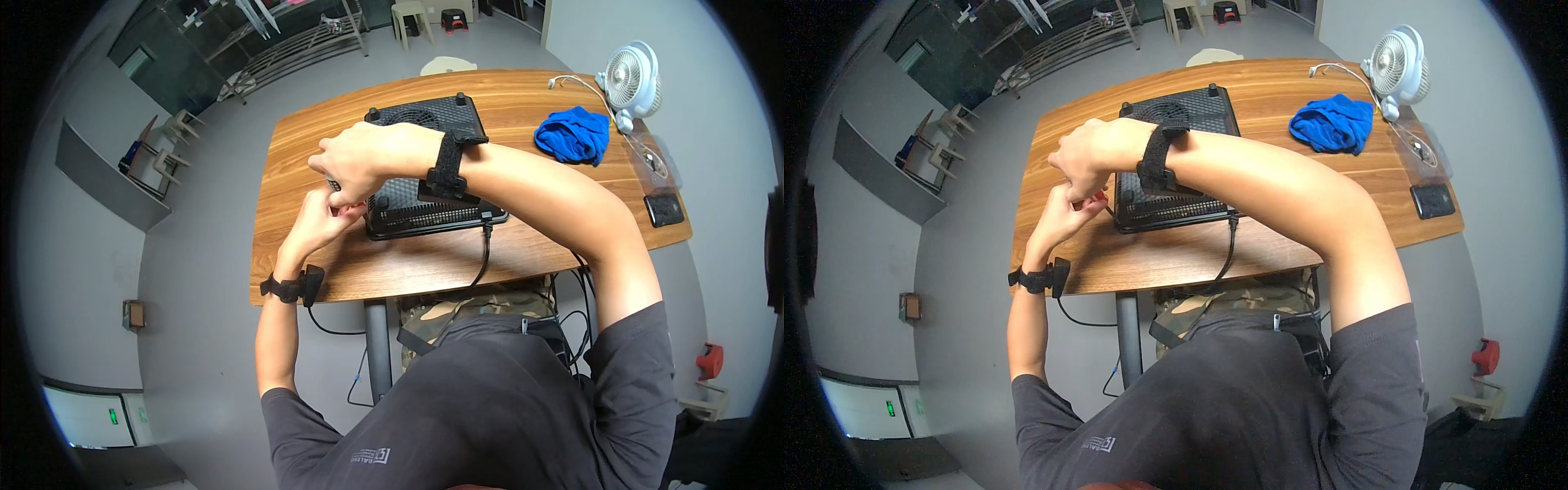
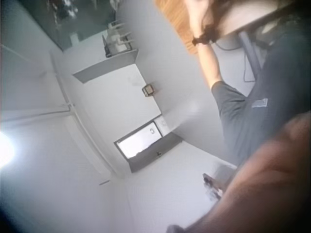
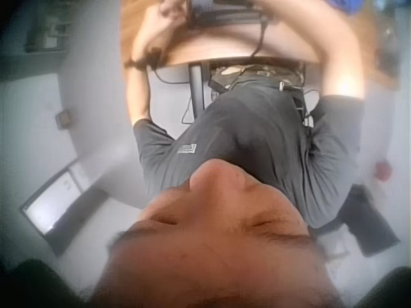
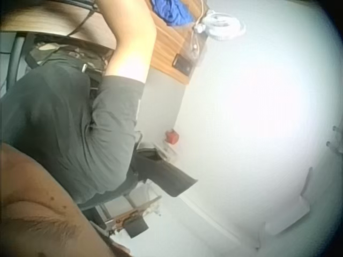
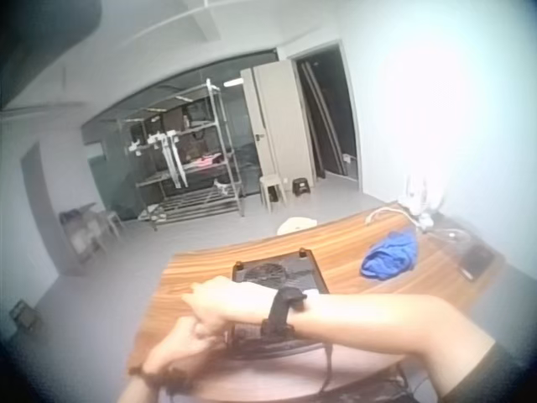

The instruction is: The person uses a screwdriver to remove screws from the bottom of a black electronic device on a wooden table. After removing the screws, the person opens the device to reveal its internal components, including a copper-colored circular part and circuitry.

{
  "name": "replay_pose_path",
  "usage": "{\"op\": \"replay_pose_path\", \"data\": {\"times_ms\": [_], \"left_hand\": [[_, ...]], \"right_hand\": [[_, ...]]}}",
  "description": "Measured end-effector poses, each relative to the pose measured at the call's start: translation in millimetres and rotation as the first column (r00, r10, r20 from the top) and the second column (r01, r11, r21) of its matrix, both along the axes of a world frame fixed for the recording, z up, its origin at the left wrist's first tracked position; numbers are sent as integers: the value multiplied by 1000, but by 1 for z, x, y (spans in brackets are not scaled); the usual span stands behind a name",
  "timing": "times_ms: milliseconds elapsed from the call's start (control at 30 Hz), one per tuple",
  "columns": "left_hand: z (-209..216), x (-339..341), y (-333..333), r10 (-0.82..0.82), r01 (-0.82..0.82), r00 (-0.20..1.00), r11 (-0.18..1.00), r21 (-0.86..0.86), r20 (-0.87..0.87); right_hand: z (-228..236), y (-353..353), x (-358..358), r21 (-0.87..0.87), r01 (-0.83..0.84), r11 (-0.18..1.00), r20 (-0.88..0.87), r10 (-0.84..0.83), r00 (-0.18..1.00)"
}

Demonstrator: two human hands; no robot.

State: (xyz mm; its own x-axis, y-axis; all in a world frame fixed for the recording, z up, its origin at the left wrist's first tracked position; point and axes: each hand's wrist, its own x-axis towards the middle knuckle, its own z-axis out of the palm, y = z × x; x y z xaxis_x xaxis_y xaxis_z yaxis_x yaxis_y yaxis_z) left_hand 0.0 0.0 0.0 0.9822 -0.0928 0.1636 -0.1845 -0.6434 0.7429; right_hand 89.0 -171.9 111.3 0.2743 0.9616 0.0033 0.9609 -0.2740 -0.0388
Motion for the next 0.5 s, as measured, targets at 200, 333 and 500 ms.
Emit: {"op": "replay_pose_path", "data": {"times_ms": [200,333,500], "left_hand": [[12,-4,-16,53,-53,999,994,92,-2],[15,-3,-16,75,-78,997,989,124,31],[12,-2,-9,6,-6,1000,1000,11,1]], "right_hand": [[-7,3,-6,96,-6,995,57,1,998],[-10,6,-2,126,-44,991,25,42,999],[-10,0,-3,206,-23,978,-16,27,1000]]}}
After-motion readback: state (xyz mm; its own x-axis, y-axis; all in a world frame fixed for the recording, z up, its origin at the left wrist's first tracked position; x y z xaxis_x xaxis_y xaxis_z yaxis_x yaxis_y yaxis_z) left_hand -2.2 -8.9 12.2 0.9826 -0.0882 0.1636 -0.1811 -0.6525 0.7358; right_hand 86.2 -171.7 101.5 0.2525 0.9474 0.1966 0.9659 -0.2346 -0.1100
